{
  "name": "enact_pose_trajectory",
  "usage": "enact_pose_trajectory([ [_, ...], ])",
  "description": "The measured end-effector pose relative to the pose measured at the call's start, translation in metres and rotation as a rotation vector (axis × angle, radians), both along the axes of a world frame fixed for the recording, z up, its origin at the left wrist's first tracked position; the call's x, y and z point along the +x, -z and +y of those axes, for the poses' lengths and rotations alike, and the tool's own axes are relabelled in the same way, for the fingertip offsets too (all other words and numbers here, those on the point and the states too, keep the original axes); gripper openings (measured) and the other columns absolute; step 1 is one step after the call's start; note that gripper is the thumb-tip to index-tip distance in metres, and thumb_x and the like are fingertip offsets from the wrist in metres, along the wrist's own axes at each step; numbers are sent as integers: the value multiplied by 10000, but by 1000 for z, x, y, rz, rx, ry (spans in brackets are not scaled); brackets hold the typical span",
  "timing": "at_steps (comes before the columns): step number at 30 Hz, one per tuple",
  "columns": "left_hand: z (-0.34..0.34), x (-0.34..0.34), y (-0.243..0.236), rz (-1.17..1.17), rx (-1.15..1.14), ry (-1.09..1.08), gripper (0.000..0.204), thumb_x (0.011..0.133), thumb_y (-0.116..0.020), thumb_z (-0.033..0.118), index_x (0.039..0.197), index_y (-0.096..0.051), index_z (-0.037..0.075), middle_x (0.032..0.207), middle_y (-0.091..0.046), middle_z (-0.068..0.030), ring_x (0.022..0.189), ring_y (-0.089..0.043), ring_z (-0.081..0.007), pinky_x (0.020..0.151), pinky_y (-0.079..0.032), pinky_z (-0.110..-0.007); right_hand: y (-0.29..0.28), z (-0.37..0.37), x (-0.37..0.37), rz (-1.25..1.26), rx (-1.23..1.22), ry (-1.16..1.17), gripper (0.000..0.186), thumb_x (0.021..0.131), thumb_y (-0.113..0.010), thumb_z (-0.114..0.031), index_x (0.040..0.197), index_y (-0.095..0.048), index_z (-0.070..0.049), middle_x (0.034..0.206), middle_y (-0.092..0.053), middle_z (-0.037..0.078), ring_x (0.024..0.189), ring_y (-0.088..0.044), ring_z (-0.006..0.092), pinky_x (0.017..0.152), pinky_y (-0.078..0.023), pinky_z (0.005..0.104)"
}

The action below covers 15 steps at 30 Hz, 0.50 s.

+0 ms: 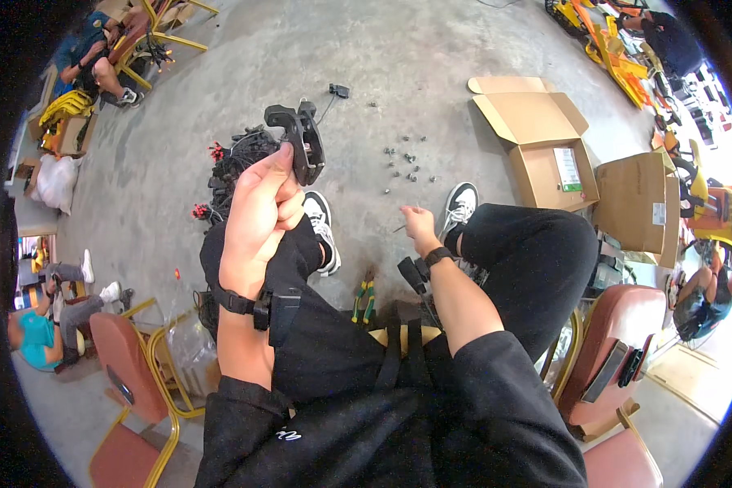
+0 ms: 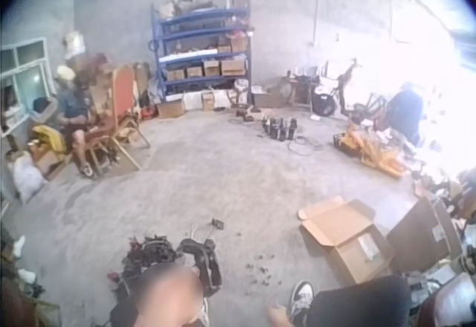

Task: The person sits on the floor and uses a screwdriver to tighten screws on a small black electronic component held in their hands. They repeatedly adjust the component's position and manipulate the screwdriver to secure the parts.

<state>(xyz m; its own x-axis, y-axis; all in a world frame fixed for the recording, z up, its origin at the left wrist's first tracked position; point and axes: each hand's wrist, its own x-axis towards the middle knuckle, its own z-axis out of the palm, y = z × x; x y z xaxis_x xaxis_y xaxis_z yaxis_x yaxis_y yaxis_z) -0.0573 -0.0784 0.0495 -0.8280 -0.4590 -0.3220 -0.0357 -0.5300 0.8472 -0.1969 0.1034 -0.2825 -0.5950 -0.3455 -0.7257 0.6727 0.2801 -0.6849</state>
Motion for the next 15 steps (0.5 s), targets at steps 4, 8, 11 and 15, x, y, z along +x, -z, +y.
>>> enact_pose_trajectory([
  [4,5,-6,4,70,102,99,312,975,-510,321,742,-486,115,543,-239,86,419,-217,-33,383,-154,-228,-88,-40,-25,231,-10,-385,227,849,-642,-240,943,-682,-37,578,-495,-25,457,-419,83,429,-341,270],
  [8,12,-14,8,168,207,163,296,983,-474,337,904,-569,68,552,-211,96,421,-200,-29,383,-166,-214,-210,-64,-38,830,-207,-490,271,845,-635,-234,961,-661,10,653,-610,68,550,-533,119,526,-439,296],
  [11,19,-18,6,254,303,146,288,991,-427,297,1037,-543,38,557,-209,89,419,-209,-32,386,-178,-210,-302,-53,-29,840,-113,-735,254,849,-620,-209,973,-648,12,753,-663,133,657,-595,127,627,-486,301],
  [15,25,-25,9,355,362,191,250,951,-425,220,1110,-505,45,594,-251,75,432,-211,-38,400,-186,-205,-334,-25,-15,1003,-302,-671,211,873,-612,-168,984,-646,8,757,-652,121,753,-617,91,695,-503,277],
])
